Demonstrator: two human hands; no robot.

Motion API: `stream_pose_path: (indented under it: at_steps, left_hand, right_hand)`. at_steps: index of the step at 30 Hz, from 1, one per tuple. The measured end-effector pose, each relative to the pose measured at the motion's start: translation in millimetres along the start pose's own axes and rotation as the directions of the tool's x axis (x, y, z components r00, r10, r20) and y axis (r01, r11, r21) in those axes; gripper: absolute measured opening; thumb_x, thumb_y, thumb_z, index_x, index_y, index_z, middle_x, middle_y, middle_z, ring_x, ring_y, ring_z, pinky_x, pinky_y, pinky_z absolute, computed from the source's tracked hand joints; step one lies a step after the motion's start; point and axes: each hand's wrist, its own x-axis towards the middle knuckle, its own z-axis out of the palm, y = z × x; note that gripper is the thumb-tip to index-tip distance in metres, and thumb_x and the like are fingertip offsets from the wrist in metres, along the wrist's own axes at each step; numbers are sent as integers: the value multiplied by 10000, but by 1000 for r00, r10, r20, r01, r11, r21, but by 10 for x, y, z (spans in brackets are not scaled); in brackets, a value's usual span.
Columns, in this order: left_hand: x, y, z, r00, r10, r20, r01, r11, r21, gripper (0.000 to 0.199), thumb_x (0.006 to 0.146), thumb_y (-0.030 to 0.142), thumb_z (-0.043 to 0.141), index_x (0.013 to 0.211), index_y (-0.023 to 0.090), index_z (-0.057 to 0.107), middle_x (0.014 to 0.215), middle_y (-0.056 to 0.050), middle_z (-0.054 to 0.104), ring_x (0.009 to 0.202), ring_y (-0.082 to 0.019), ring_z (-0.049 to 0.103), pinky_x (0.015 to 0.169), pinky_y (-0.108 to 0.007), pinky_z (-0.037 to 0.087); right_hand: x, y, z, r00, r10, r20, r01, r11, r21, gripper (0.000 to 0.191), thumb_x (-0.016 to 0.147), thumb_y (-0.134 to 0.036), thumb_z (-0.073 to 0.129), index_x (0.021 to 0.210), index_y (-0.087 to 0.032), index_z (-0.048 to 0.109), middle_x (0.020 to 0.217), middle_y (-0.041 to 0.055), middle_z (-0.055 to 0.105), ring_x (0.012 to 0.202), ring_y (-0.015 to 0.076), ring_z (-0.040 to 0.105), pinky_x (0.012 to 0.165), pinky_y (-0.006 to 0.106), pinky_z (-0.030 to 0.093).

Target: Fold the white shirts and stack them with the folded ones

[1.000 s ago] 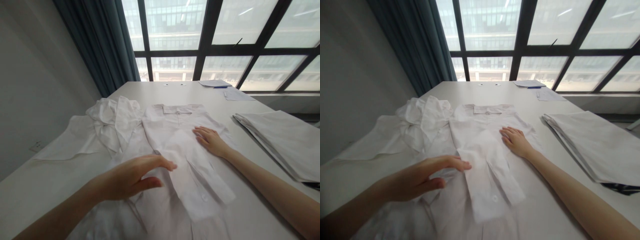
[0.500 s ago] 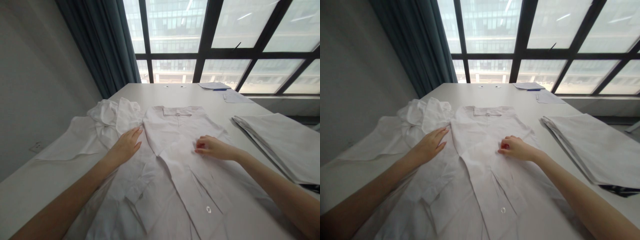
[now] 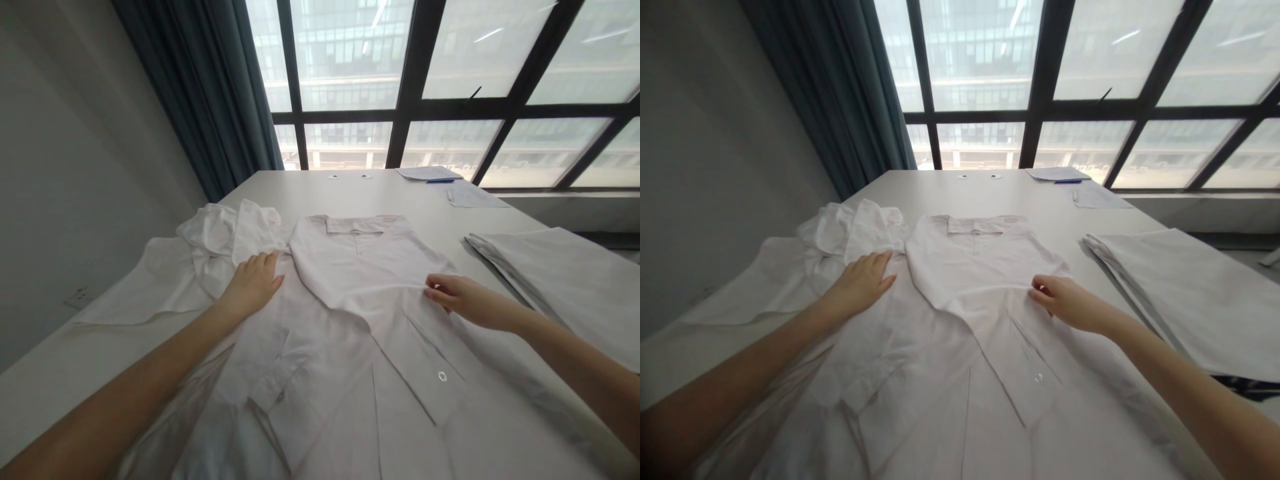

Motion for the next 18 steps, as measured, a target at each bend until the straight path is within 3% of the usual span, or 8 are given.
stream_pose_path:
  at_steps: [4,6,9,15,18]
  left_hand:
    - [280,88,-32,994,-85,-66,85,996,4,489,916,303,507,1343,66,490,1170,-197,586,1056,-337,566,840,-414,465]
    - [363,118,9,992,-73,-99,68,997,-46,424,911,268,505,1294,92,547,1145,-185,611,1050,-338,567,825,-416,461]
    - [386,107,80,988,-43,-147,28,994,-107,306,927,224,468,1175,147,631,1091,-142,666,1042,-311,579,831,-400,446]
    - [329,-88,100,964,-124,-236,100,989,-112,276,966,244,401,1028,158,655,981,-124,713,966,-291,613,852,-414,407]
    - [318,-173,117,955,-182,-234,162,981,-105,244,943,239,421,989,171,651,933,-116,716,956,-300,607,837,-420,399]
  right_hand:
    - [-177,130,217,994,96,-53,-90,990,107,298,901,-529,439,936,-243,512,717,0,675,514,158,568,542,296,427]
    - [-277,141,326,991,87,-105,-78,993,83,309,880,-504,481,1067,-257,484,802,6,692,529,162,581,549,303,436]
    - [-382,128,412,976,37,-213,-30,999,32,363,887,-480,465,1181,-268,469,757,2,670,569,183,592,579,315,445]
    - [-393,193,312,929,99,-358,-33,982,184,500,893,-610,420,1240,-259,497,774,31,644,571,178,573,578,311,477]
    - [-375,313,239,920,150,-361,-68,971,231,560,852,-661,479,1232,-253,538,812,35,649,610,178,575,585,304,484]
